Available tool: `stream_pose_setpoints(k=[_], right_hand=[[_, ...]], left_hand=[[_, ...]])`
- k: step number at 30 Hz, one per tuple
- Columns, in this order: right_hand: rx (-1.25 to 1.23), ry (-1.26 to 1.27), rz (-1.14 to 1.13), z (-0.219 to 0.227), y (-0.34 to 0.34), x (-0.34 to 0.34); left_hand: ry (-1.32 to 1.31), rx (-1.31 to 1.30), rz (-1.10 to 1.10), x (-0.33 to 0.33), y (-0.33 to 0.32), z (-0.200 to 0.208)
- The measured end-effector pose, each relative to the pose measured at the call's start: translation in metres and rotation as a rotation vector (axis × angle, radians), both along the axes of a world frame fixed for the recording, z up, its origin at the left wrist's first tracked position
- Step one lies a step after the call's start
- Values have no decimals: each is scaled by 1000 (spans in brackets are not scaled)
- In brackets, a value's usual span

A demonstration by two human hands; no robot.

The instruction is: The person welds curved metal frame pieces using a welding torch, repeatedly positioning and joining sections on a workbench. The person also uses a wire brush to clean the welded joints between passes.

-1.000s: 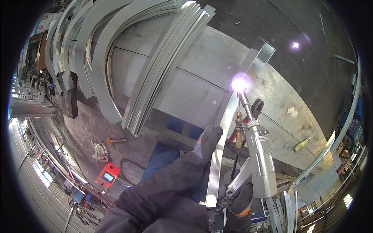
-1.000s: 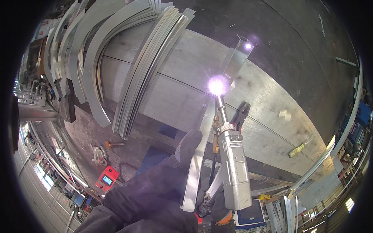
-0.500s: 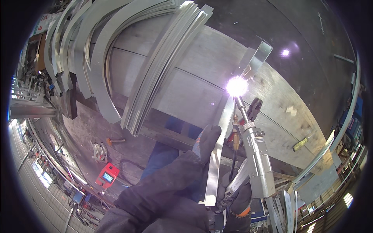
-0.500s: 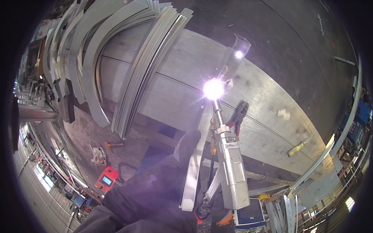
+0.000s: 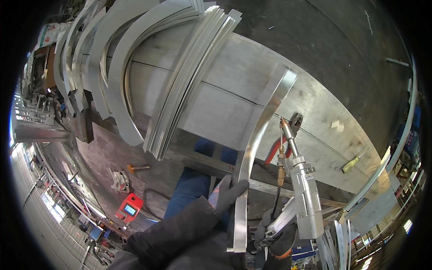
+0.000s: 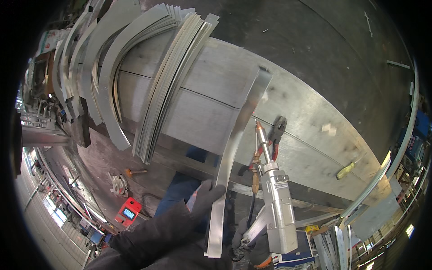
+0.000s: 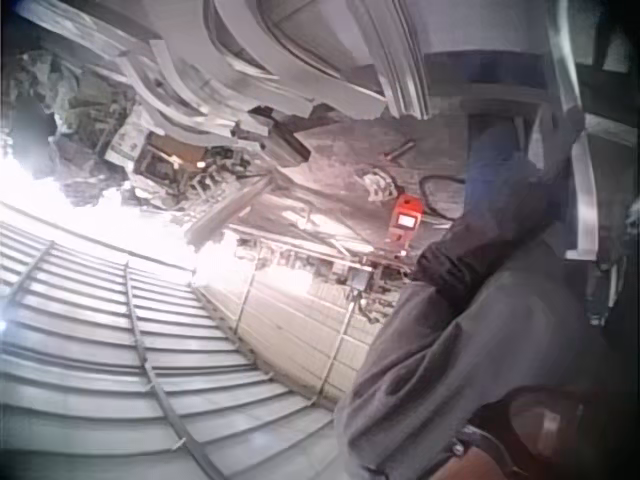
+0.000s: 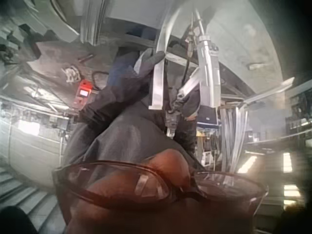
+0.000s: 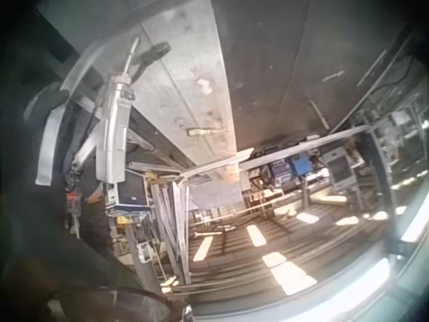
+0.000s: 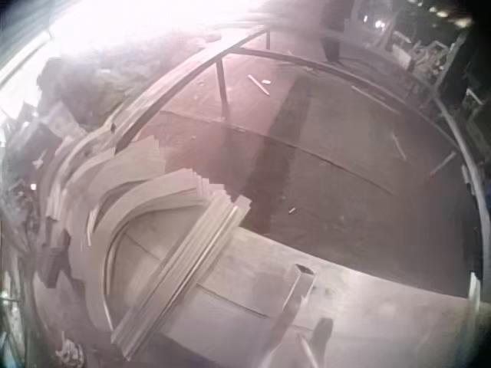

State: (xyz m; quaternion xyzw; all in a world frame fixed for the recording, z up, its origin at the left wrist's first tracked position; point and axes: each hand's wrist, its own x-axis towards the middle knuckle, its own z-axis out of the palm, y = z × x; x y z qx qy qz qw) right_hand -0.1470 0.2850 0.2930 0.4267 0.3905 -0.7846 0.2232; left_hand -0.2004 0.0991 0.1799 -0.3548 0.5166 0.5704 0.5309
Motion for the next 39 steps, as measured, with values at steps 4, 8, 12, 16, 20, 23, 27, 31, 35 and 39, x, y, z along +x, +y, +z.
stream_pose_setpoints(k=[4, 8, 12, 16, 20, 23, 27, 31, 35, 39], right_hand=[[3, 38, -17, -3, 1, 7], [-62, 40, -4, -5, 8, 26], [301, -182, 210, -7, 21, 58], [232, -231, 188, -24, 30, 75], [257, -106, 183, -22, 20, 69], [25, -66, 137, -22, 11, 50], [-38, -66, 191, -18, 0, 25], [-55, -19, 117, -7, 0, 8], [56, -66, 61, 3, -1, 2], [137, -142, 67, 3, -7, 1]], left_hand=[[183, 37, -49, -3, -3, 2], [315, 91, 37, -38, 16, -32], [339, 183, 18, -56, 30, -55], [343, 311, 25, -53, 19, -54], [232, 370, 54, -46, 3, -34], [157, 358, 73, -23, -1, 3], [92, 200, 187, -1, 8, 23], [497, 14, -17, 3, 22, 7], [251, -21, 59, 10, 37, -3], [346, -27, 212, 19, 45, -8]])
